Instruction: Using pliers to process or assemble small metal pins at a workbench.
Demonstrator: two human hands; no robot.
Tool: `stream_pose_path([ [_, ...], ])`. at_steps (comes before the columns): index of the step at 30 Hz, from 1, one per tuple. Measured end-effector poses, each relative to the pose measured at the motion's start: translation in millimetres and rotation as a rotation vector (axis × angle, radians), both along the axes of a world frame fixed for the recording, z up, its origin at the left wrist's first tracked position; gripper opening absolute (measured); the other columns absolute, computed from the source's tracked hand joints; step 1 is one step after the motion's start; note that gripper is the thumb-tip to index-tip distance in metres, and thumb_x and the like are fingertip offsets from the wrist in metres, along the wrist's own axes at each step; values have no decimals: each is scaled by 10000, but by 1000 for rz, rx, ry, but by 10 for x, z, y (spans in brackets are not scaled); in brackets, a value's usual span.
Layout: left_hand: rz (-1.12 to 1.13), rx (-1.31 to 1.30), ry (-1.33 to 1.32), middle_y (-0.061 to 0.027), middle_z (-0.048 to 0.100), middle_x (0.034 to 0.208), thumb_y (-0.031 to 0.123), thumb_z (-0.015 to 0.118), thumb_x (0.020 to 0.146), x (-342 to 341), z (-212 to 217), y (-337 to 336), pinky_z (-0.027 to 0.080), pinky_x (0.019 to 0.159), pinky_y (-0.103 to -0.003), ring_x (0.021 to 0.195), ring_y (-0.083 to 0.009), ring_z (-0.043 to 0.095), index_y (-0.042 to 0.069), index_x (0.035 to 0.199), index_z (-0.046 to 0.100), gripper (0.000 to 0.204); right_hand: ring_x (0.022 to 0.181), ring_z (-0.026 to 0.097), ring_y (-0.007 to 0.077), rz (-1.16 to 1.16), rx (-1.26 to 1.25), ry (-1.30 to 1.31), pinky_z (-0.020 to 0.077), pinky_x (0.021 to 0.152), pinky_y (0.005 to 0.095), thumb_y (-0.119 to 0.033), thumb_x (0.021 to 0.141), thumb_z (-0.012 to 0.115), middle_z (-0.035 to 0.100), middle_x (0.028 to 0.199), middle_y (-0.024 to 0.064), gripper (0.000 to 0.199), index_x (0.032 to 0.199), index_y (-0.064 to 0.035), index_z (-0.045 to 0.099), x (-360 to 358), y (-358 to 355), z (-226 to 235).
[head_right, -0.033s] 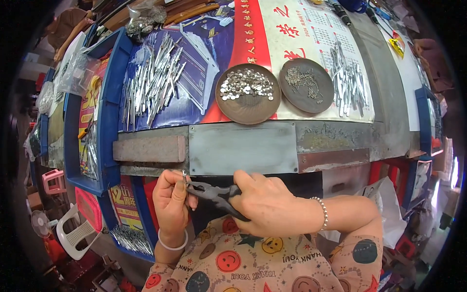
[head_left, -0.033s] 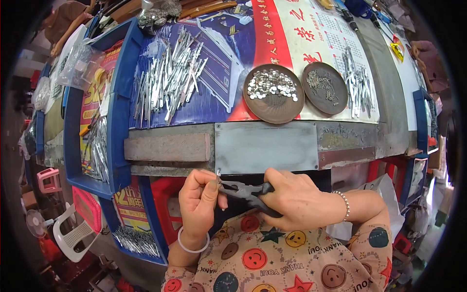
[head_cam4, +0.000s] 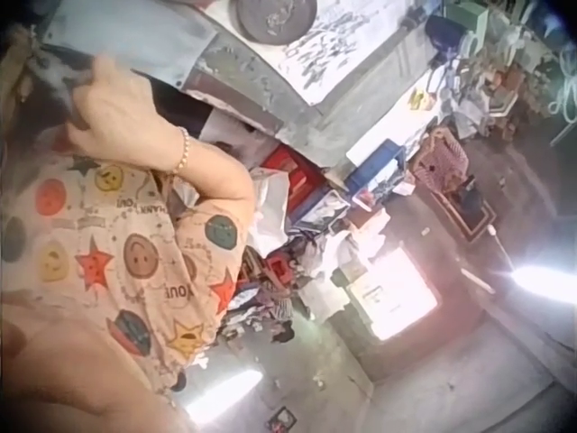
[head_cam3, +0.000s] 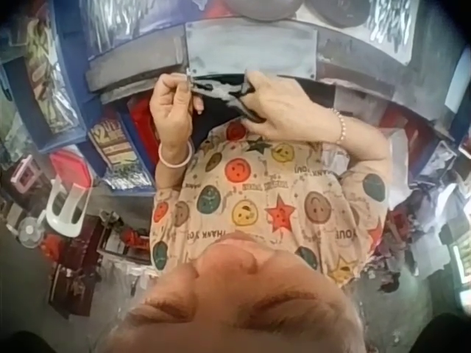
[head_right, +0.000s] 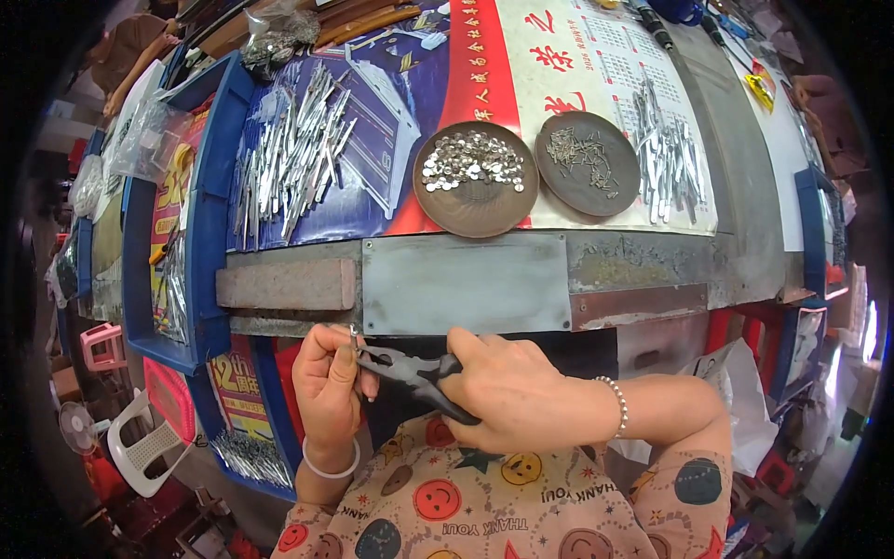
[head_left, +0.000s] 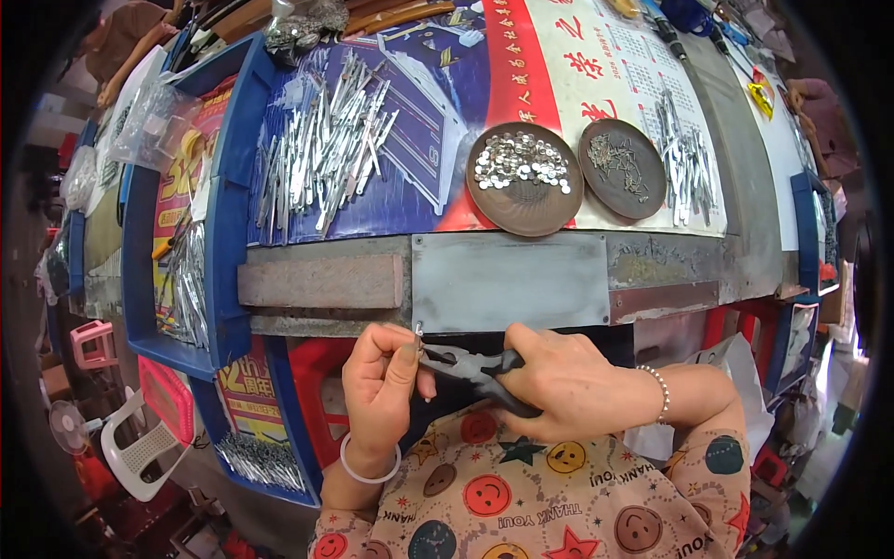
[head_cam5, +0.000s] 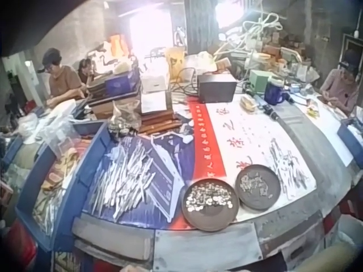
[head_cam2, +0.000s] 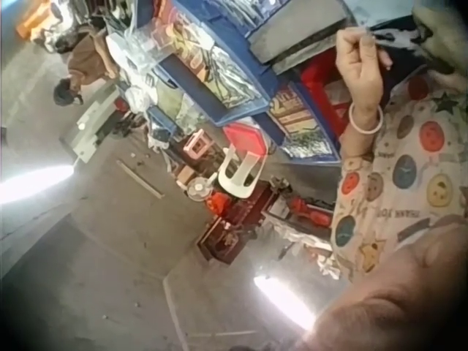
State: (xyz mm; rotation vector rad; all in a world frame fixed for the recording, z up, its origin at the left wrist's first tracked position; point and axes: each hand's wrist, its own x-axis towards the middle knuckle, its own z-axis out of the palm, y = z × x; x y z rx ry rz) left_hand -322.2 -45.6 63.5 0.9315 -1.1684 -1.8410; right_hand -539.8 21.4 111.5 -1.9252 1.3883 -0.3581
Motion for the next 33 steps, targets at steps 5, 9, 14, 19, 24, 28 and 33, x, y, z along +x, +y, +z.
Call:
stream_pose_path([
  [5,78,4,-127,-29,569,763,21,528,994,220,92,106,454,559,-202,615,-62,548,12,972,536,25,920,579,210,194,720,-766,460,832,348,-274,863,701,602,858,130,260,927,-22,706,30,-199,-115],
  [9,211,-48,-45,-64,584,848,82,555,998,586,-122,134,491,596,-243,663,-124,599,13,997,528,74,899,590,267,138,553,-485,481,762,340,-207,774,754,550,1005,139,272,982,-32,733,43,-121,17],
  [14,922,-339,-677,-4,610,838,163,587,1000,2316,-369,136,469,741,-233,808,-80,566,50,969,564,120,825,537,280,-6,489,-271,440,730,337,-179,670,713,470,920,141,231,845,-29,729,294,-3,150],
  [19,1141,-467,-1139,-9,600,828,113,598,959,4527,-730,785,456,726,-244,787,-88,550,18,929,634,105,851,595,324,109,427,-184,487,732,362,-134,692,692,525,1006,176,194,853,-29,720,526,-50,42],
  [24,949,-407,-1544,-112,666,915,146,653,878,5077,-1104,1038,494,816,-362,876,-276,634,22,895,679,127,884,600,366,150,393,-124,497,760,407,-158,728,692,545,1098,224,208,790,38,655,592,-116,18],
  [28,948,-643,-1625,-120,677,984,130,634,904,4954,-1066,877,495,859,-368,930,-280,642,31,969,701,136,1010,560,389,148,383,-194,472,870,409,-179,772,680,540,1156,231,209,859,12,676,549,-116,12],
  [33,956,-503,-1240,-68,622,902,82,583,965,3503,-113,434,474,796,-278,846,-163,583,-6,1010,643,116,1047,532,420,214,169,-313,447,902,465,-174,798,647,532,1201,257,237,921,27,666,427,-35,-221],
])
